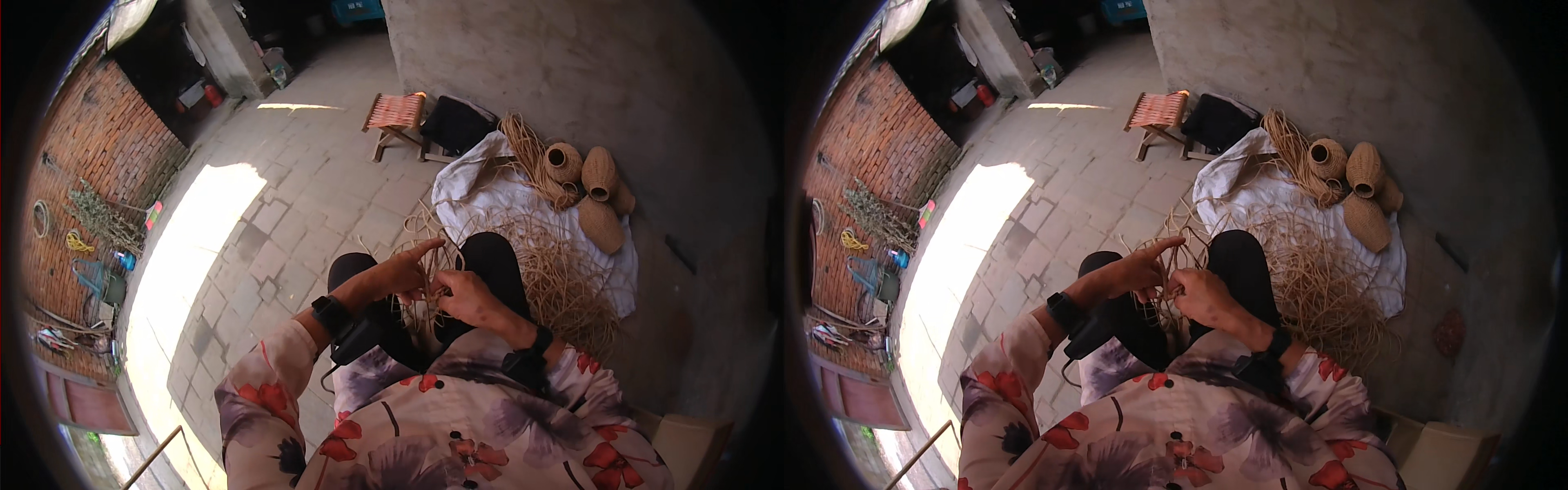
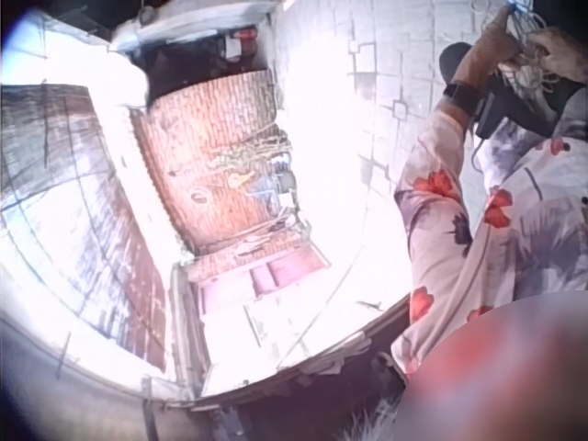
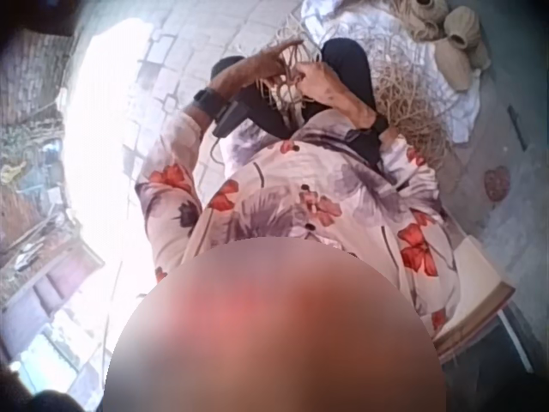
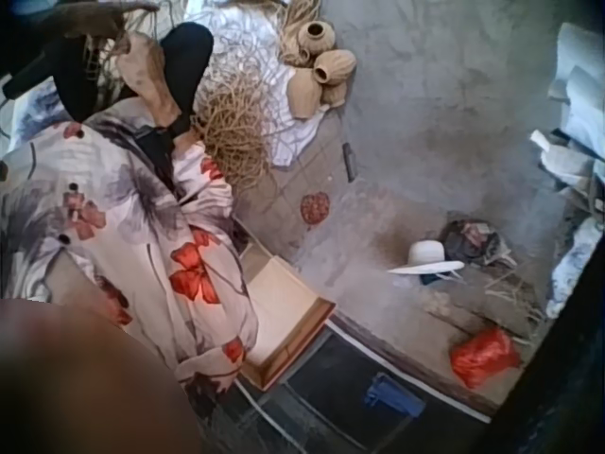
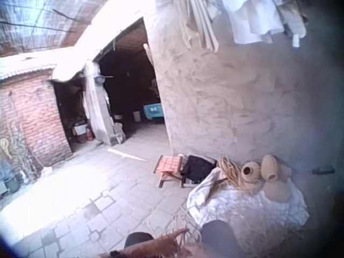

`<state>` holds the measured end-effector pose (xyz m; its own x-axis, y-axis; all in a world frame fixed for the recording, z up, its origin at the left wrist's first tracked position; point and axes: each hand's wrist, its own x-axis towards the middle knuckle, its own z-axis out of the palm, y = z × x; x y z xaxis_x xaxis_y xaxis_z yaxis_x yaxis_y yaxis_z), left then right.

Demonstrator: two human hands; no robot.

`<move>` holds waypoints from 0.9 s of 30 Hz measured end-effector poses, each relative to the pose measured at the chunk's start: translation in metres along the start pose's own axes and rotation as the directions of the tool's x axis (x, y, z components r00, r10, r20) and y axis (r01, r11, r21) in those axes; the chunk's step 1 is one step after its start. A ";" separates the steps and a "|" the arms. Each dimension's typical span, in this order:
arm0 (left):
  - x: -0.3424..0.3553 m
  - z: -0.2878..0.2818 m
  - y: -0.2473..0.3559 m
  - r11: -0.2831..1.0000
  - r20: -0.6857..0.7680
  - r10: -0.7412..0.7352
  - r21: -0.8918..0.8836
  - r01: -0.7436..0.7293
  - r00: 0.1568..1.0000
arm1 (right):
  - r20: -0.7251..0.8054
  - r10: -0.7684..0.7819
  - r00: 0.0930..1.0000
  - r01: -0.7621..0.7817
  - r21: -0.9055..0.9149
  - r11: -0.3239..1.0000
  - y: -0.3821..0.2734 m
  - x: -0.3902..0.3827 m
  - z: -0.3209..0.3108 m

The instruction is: Weaving a basket using natural fibers.

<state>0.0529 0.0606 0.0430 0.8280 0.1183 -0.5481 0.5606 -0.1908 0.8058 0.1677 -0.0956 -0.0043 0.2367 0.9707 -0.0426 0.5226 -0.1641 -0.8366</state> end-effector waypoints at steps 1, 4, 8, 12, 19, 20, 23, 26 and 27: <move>-0.003 0.002 0.003 1.000 -0.038 0.010 -0.005 -0.011 0.999 | -0.026 -0.025 0.999 0.025 -0.030 0.999 0.001 -0.001 -0.001; -0.010 0.008 -0.002 1.000 -0.133 0.021 -0.018 -0.023 0.991 | -0.061 -0.110 0.992 0.104 -0.094 0.990 0.007 -0.004 0.000; -0.026 0.025 -0.009 0.984 -0.369 0.083 -0.118 -0.136 0.926 | -0.124 -0.207 0.970 0.189 -0.141 0.972 0.002 -0.011 0.002; -0.044 0.051 -0.024 0.518 -0.360 0.103 -0.776 -0.359 0.927 | -0.209 -0.299 0.931 0.260 -0.193 0.946 -0.004 -0.015 0.002; -0.083 0.029 -0.082 0.356 -0.466 0.089 -0.810 -0.465 0.880 | -0.318 -0.392 0.863 0.285 -0.333 0.899 -0.010 -0.017 0.010; -0.095 0.009 -0.113 0.342 -0.574 -0.010 -0.771 -0.537 0.819 | -0.327 -0.384 0.863 0.273 -0.338 0.901 -0.008 -0.018 0.008; -0.175 -0.068 -0.243 0.459 -0.834 -0.346 -0.551 -0.697 0.431 | -0.344 -0.412 0.844 0.266 -0.400 0.877 0.000 -0.020 0.004; -0.404 -0.071 -0.439 0.698 -0.674 -0.677 -0.462 -0.547 -0.295 | -0.299 -0.450 0.842 0.350 -0.333 0.876 -0.005 -0.012 0.011; -0.418 -0.059 -0.459 0.869 -0.710 -0.478 -0.469 -0.158 -0.517 | -0.307 -0.455 0.836 0.347 -0.346 0.872 0.001 -0.013 0.009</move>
<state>-0.5500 0.1563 -0.0841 -0.6891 0.7223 0.0578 0.3606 0.2726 0.8920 0.1578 -0.1064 -0.0097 0.2117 0.8320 0.5128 0.8210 0.1332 -0.5551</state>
